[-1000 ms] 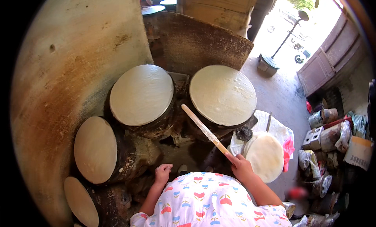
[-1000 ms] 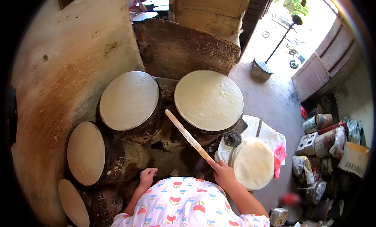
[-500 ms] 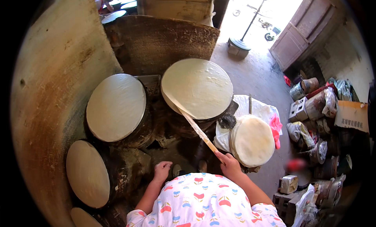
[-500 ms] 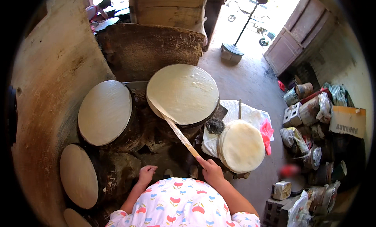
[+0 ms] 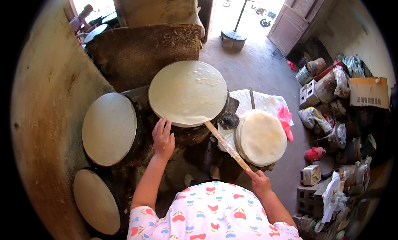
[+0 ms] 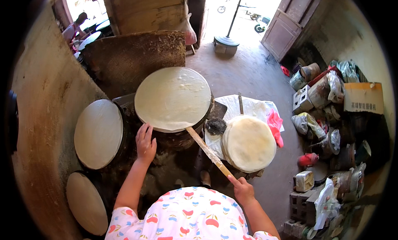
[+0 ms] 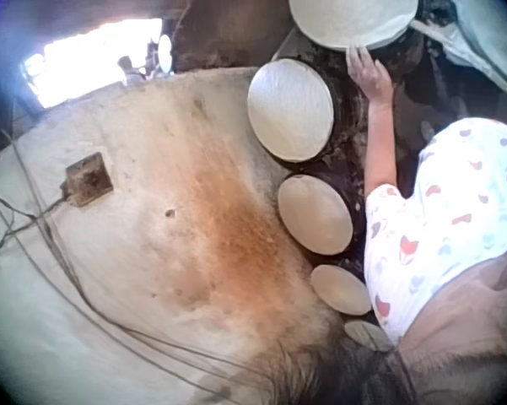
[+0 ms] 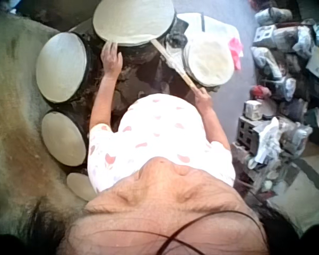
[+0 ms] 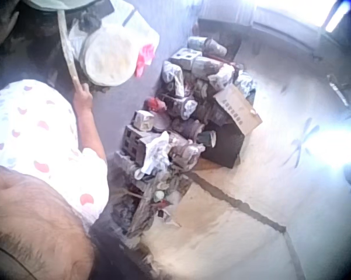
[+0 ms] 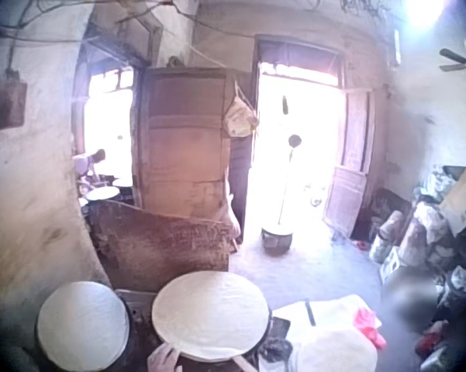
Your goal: The person pours white batter from a ladle onto heated circular plates and spreads it into thin layers using a flat wooden stick, then peels off the cooked thin sheets and stacks them on a nearby surface.
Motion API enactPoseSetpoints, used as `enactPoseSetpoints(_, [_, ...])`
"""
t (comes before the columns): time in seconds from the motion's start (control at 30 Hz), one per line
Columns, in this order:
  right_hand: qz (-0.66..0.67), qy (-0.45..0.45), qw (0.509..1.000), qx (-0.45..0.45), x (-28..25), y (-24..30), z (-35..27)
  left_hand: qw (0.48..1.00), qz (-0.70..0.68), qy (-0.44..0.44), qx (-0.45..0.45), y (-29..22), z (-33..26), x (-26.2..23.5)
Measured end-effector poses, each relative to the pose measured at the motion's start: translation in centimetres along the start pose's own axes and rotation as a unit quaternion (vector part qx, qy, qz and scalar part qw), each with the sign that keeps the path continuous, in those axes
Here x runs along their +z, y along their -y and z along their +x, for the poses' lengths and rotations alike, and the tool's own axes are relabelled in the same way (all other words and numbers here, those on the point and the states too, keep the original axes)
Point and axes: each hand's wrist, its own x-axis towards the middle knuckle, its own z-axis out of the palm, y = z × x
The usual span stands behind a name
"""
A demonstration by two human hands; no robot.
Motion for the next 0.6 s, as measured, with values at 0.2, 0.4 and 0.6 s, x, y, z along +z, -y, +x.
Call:
enactPoseSetpoints(0.2, [0.035,-0.009,0.999,-0.003,1.2,-1.5,-0.8,0.984,0.097,0.024,0.144,1.9,4.8,3.8])
enactPoseSetpoints(0.4, [0.064,0.003,0.998,-0.008,1.1,-2.7,-1.1,0.959,0.025,0.055,0.278,1.4,11.0,2.8])
enactPoseSetpoints(0.6, [0.1,0.014,0.995,-0.01,0.9,-3.1,-0.6,0.965,0.047,0.06,0.252,-0.4,18.5,1.0])
